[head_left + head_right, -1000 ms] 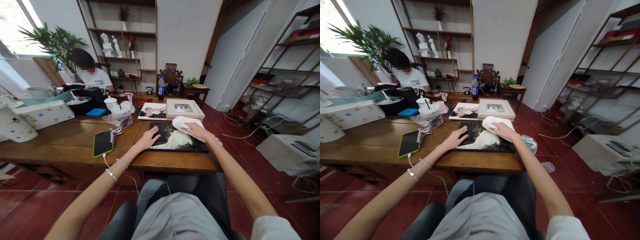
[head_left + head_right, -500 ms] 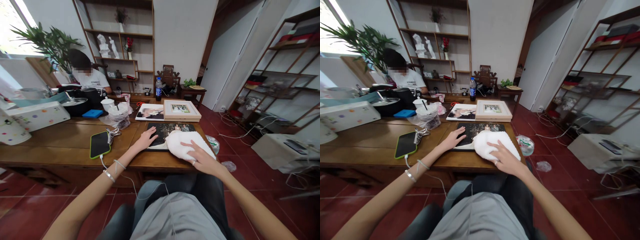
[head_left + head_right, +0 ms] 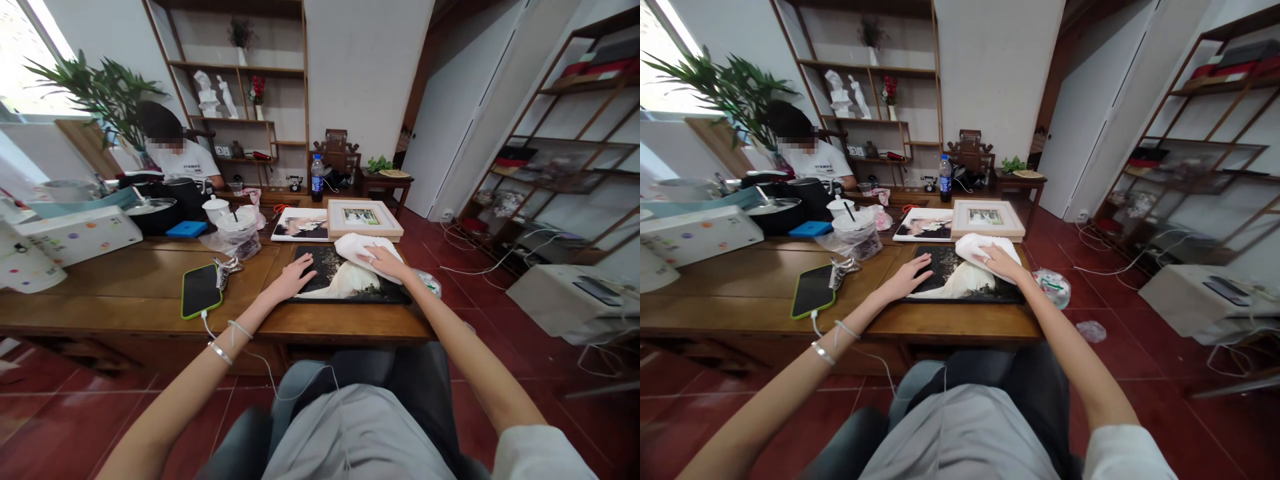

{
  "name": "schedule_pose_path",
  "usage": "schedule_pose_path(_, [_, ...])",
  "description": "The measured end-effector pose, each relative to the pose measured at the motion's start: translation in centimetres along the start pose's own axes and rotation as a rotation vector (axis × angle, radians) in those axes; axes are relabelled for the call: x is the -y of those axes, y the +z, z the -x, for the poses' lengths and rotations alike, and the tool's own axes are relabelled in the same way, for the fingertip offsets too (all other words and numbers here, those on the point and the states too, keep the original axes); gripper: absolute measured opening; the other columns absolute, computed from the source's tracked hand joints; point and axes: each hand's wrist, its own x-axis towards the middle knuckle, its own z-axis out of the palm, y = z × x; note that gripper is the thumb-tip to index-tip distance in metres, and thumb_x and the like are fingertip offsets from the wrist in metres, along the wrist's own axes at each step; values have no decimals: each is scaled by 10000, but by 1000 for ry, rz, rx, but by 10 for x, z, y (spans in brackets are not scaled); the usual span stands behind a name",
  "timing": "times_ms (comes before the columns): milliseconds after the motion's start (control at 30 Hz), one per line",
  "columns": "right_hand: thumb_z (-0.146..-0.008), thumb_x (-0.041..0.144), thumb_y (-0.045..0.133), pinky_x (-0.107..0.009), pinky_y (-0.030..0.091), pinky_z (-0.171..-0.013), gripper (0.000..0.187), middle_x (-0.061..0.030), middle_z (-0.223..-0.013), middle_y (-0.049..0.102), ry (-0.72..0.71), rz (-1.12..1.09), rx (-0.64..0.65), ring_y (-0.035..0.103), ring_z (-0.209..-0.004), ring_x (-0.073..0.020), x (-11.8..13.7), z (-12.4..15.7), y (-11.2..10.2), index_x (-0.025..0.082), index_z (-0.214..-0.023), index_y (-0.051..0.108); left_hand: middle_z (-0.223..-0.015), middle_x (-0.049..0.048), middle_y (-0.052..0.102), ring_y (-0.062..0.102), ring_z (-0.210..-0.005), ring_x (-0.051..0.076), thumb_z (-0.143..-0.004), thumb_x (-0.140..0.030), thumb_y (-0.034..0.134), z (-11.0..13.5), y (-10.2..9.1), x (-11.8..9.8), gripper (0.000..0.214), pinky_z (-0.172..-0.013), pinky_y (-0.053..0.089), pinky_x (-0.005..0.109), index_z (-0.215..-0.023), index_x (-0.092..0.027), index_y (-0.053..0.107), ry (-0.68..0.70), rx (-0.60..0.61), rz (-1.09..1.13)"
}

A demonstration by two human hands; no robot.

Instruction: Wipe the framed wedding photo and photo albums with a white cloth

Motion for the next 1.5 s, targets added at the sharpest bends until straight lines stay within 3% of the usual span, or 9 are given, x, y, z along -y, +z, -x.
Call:
schedule_pose_path(200, [-902, 319, 384, -469, 203, -1066, 344, -67, -1217, 598, -16, 62, -51, 516, -1129, -259, 9, -10, 7, 185, -1138, 596, -1402, 117, 389, 346, -1304, 243, -865, -430, 423, -1, 3, 0, 491, -1061, 291, 436, -1247, -134, 509, -18, -36, 15])
schedule_pose_path(300, [-864, 212, 415, -478, 205, -1068, 302, -76, -1179, 618, -119, 99, -16, 503, -1143, -247, 31, 15, 14, 173, -1090, 613, -1388, 121, 408, 358, -1297, 240, -864, -429, 425, -1, 6, 1, 484, -1057, 299, 434, -1233, -131, 522, -15, -60, 22])
schedule_pose_path(467, [-769, 122, 477, -536, 153, -1071, 302, -126, -1287, 526, -286, 132, 34, 319, -1309, -239, 78, 66, 24, 181, -1022, 631, -1384, 128, 413, 356, -1297, 252, -867, -424, 414, 0, 5, 1, 483, -1046, 308, 455, -1232, -127, 521, 0, -57, 14])
schedule_pose_path(600, [-728, 111, 512, -552, 149, -1061, 300, -171, -1270, 526, -354, 127, 70, 300, -1320, -245, 97, 82, 28, 167, -994, 639, -1399, 118, 392, 347, -1303, 246, -874, -375, 392, 1, 4, 1, 462, -1051, 302, 448, -1247, -128, 510, 3, -39, -1])
schedule_pose_path(900, [-860, 217, 444, -453, 285, -1004, 278, -115, -1138, 619, -228, 202, -50, 503, -1091, -262, 59, 16, 26, 156, -1073, 612, -1408, 120, 377, 328, -1313, 254, -888, -419, 375, 0, 4, 2, 474, -1050, 297, 455, -1241, -140, 524, 29, -35, -8])
schedule_pose_path(1033, [-882, 249, 422, -408, 337, -934, 293, -101, -1129, 628, -108, 247, -65, 515, -1050, -282, 40, -16, 22, 159, -1086, 613, -1396, 116, 397, 331, -1313, 241, -890, -414, 370, 0, 4, 3, 468, -1053, 300, 443, -1245, -148, 519, 33, -43, 5])
schedule_pose_path(1167, [-875, 211, 408, -423, 314, -942, 306, -109, -1164, 610, -58, 276, -66, 495, -1089, -283, 37, -25, 23, 167, -1108, 602, -1386, 121, 410, 358, -1298, 226, -898, -380, 353, 1, 5, 4, 492, -1058, 305, 426, -1317, -137, 436, 21, -86, 22])
schedule_pose_path(1300, [-836, 161, 425, -482, 259, -990, 339, -117, -1258, 549, -141, 265, -45, 431, -1188, -276, 53, -5, 29, 177, -1137, 580, -1358, 108, 452, 385, -1283, 210, -910, -339, 305, 1, 6, 5, 449, -1065, 305, 416, -1251, -133, 513, 37, -103, 41])
schedule_pose_path(1500, [-790, 137, 458, -537, 192, -1036, 342, -182, -1285, 509, -240, 182, 37, 322, -1303, -255, 104, 59, 31, 154, -1104, 593, -1331, 103, 486, 406, -1268, 207, -901, -321, 313, 0, 7, 3, 426, -1068, 309, 415, -1189, -134, 565, 34, -128, 69])
